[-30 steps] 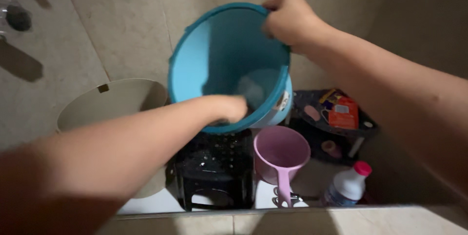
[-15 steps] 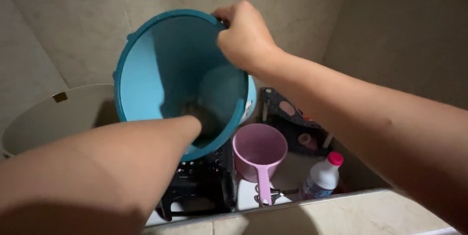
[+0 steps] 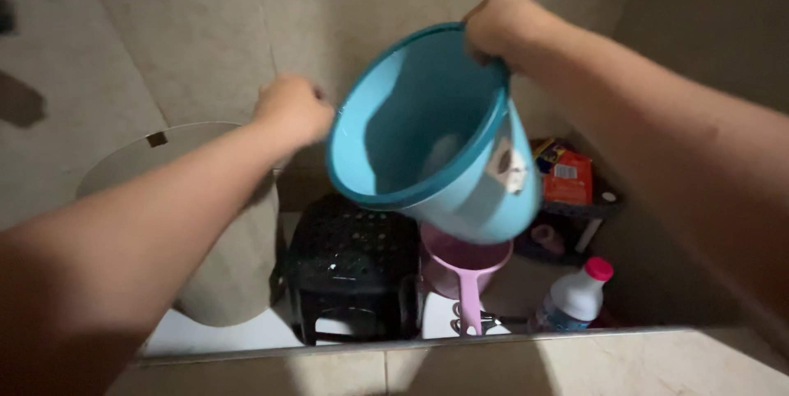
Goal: The person rinses a blue bucket and a beige bucket using a pink mug and a wall-mounted tap. They repeatedly fill the mug with water, pour it into the buckets, swirl the water inside, and dump it out. The person also rinses their hands and places the buckets on the floor.
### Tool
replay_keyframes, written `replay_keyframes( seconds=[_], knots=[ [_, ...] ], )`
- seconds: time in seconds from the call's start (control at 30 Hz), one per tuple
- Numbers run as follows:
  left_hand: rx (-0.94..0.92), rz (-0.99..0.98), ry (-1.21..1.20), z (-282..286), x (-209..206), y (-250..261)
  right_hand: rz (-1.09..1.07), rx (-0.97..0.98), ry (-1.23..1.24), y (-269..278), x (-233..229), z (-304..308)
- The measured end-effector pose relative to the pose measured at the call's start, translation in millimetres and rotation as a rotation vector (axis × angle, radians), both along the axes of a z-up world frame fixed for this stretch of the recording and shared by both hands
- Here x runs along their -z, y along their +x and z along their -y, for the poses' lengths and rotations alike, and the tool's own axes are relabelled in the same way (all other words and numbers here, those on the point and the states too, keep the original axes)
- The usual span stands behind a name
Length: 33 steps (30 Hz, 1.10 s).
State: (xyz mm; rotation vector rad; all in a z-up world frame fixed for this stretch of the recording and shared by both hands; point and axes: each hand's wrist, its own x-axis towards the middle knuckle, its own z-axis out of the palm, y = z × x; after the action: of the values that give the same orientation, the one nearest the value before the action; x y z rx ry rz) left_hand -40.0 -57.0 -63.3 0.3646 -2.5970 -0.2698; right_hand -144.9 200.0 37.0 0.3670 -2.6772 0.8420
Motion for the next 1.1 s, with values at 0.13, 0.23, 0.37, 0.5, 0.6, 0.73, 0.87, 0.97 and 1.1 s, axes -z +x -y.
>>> replay_keyframes(
  seconds=[0.13, 0.23, 0.37, 0.5, 0.6, 0.73, 0.87, 0.97, 1.1],
  knots=[
    [-0.123, -0.027, 0.573, 24.1, 21.8, -10.8, -0.066, 0.027, -0.099, -24.3, -5.3, -1.3],
    [-0.088, 0.047, 0.901, 28.7, 52.9, -14.0, -0.089, -0.042, 0.133, -33.4, -9.5, -2.7],
    [-0.108, 0.099, 1.183, 26.2, 84.5, -13.5, -0.139, -0.093, 0.202, -24.2, -13.8, -5.4],
    [-0.110, 0.297, 1.533, 17.6, 111.4, -18.3, -0.161, -0.173, -0.072, 9.2, -3.9, 0.5],
    [-0.131, 0.324, 1.829, -0.5, 127.9, -18.6, -0.335, -0.318, -0.058, 32.4, -3.5, 5.7],
    [-0.302, 0.277, 2.049, -21.0, 152.0, -16.1, -0.648, -0.405, 0.079, 60.2, 5.0, 22.1],
    [-0.523, 0.237, 2.235, -23.4, 178.5, -44.7, -0.685, -0.480, 0.066, 86.1, 10.5, 27.6],
    [-0.578, 0.294, 2.251, -20.4, 191.2, -56.6, -0.802, -0.521, 0.102, 93.0, 16.1, 32.5],
    [-0.659, 0.191, 2.294, -26.0, 191.9, -58.2, -0.866, -0.602, 0.083, 97.2, 27.4, 40.9]
  ],
)
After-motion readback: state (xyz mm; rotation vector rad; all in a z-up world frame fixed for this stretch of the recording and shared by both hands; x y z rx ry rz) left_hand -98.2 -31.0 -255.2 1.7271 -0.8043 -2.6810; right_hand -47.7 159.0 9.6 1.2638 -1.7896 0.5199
